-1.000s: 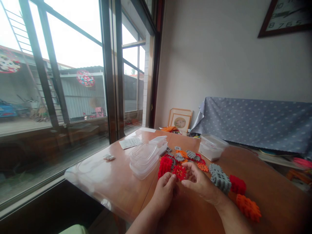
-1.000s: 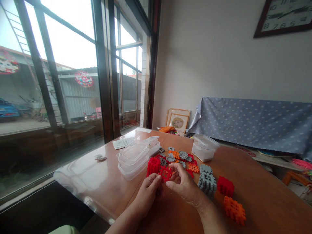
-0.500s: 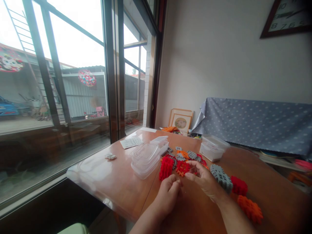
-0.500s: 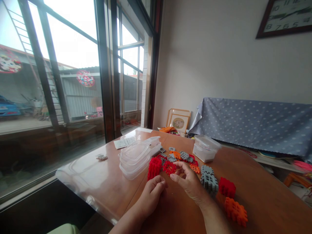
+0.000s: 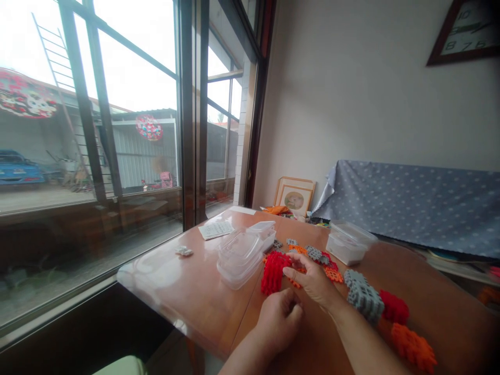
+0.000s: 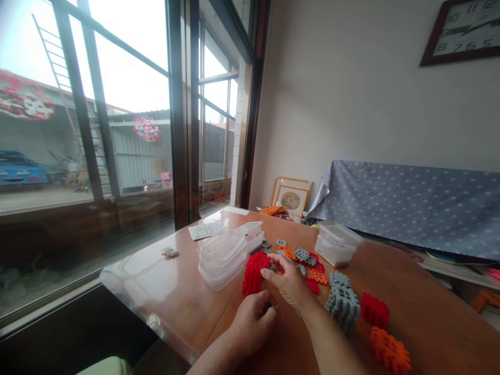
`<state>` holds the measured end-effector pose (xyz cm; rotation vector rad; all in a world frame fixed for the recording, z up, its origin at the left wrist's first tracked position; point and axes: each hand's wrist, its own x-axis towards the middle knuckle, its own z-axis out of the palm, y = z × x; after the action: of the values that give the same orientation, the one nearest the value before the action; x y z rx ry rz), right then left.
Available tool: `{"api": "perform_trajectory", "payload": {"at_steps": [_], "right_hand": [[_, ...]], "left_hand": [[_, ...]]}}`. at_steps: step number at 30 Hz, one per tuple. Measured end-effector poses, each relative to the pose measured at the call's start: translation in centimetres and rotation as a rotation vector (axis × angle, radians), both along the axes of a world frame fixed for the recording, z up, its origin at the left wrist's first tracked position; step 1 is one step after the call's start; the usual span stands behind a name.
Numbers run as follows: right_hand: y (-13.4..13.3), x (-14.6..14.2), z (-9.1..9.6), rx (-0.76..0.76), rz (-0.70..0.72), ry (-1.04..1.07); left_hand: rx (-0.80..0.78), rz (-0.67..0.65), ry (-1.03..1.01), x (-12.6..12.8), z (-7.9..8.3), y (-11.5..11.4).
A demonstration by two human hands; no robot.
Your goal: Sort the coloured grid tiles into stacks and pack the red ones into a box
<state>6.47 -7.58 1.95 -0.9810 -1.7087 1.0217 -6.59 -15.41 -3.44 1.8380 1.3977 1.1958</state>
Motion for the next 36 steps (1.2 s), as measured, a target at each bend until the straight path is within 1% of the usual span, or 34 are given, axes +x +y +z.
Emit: {"api": "perform_trajectory", "payload": {"at_steps": [4,8,13,25,30,33,36], "right_hand": [[0.3,-0.7,-0.2,0.037,0.002,-0.031],[0.3,-0.7,-0.7,-0.029,-0.063,0.025],[0.2,-0.4,-0.9,-0.068,-0.064,0.123],[-0.5,-1.2,-0.2,-0.068,-0.043,0.162],[-0.3,-1.1,-0.4,-0.077,-0.029,0.173],[0.0,-0.9,-0.6,-0.077,-0.044,0.169],[-0.3,-0.3,-0.2,-0.043,-0.097,0.174]], "left_hand": [[0.001,0.005,-0.003,0.1,-0.1,0.0],[0.01,0.001,-0.006,0.0,0.0,0.0],[0.017,-0.001,-0.01,0.0,-0.1,0.0],[0.028,0.004,0.003,0.0,-0.2,-0.1],[0.025,0.003,0.011,0.0,-0.3,0.0],[0.022,-0.007,0.011,0.0,-0.3,-0.1],[0.017,-0.006,0.015,-0.1,-0.2,-0.1]]}}
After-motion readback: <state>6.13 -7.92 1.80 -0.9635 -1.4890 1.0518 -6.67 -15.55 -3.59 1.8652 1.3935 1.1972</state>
